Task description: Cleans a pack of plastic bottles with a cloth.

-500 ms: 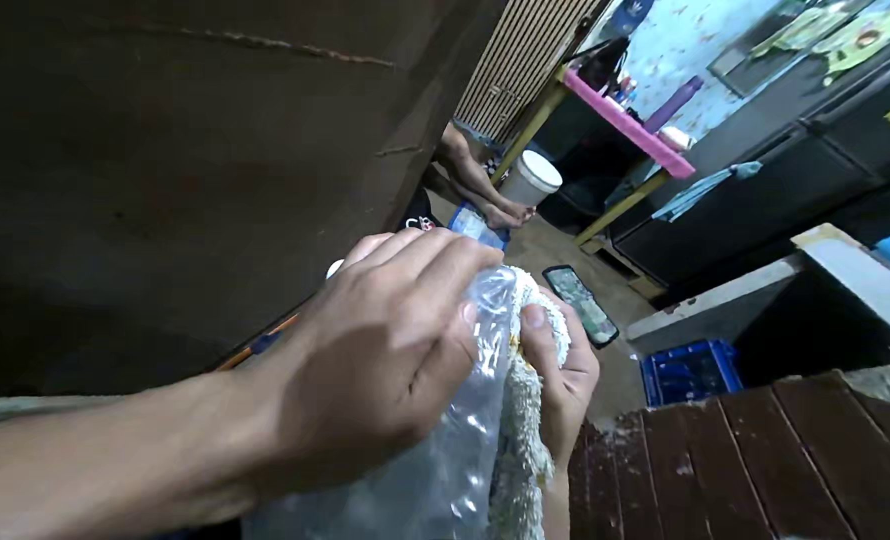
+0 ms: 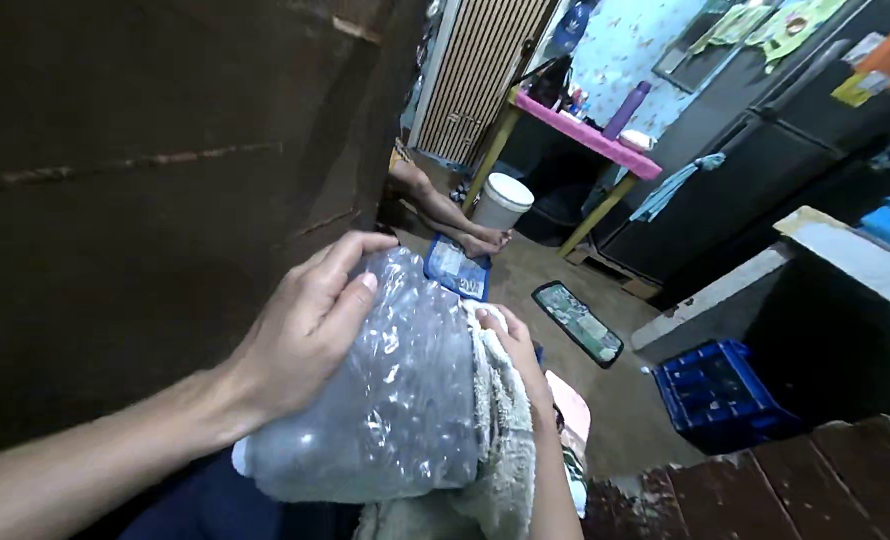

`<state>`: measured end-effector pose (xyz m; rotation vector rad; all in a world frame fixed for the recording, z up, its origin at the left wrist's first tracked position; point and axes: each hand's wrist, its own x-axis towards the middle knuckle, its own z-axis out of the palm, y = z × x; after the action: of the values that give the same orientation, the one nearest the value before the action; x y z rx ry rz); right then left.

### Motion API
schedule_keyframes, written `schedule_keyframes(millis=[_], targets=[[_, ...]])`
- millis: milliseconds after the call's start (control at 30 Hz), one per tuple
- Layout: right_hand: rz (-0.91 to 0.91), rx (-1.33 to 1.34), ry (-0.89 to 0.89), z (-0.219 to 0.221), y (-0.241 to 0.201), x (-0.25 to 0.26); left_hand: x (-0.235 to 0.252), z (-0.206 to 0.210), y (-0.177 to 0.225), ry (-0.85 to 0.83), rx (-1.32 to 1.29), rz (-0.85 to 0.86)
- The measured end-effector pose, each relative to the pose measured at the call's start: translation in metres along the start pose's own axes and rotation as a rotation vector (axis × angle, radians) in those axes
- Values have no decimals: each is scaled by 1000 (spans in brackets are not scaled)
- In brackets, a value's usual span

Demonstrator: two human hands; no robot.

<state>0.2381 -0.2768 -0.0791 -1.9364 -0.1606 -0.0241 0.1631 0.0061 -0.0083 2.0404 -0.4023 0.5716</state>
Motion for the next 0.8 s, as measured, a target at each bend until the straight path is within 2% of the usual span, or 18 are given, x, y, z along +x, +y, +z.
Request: schedule_keyframes(millis=[100, 167, 267, 300, 333, 400, 500, 600, 733, 800], targets=[[181, 142, -46, -11, 17, -1, -1, 2, 5, 5, -57, 65], [136, 284, -13, -12, 11, -17, -3, -4, 10, -4, -95, 249], [-5, 486, 226, -9, -22, -57, -11, -24, 22, -40, 4, 639], [-29, 549, 298, -12, -33, -72, -16, -30, 30, -66, 88, 712], [-46, 588, 345, -16, -42, -88, -21, -36, 39, -106, 179, 720], [-85, 633, 419, -23, -49, -118, -36, -44, 53, -188, 242, 621], [-111, 752, 483, -16, -49, -161, -66, -48, 60, -258, 73, 392], [-211, 814, 427, -5, -32, -198, -98, -60, 79, -312, -38, 258], [-173, 842, 311, -8, -24, -259, -145, -78, 118, -409, 76, 376], [-259, 786, 216, -9, -8, -288, -174, -83, 131, -425, 108, 474]])
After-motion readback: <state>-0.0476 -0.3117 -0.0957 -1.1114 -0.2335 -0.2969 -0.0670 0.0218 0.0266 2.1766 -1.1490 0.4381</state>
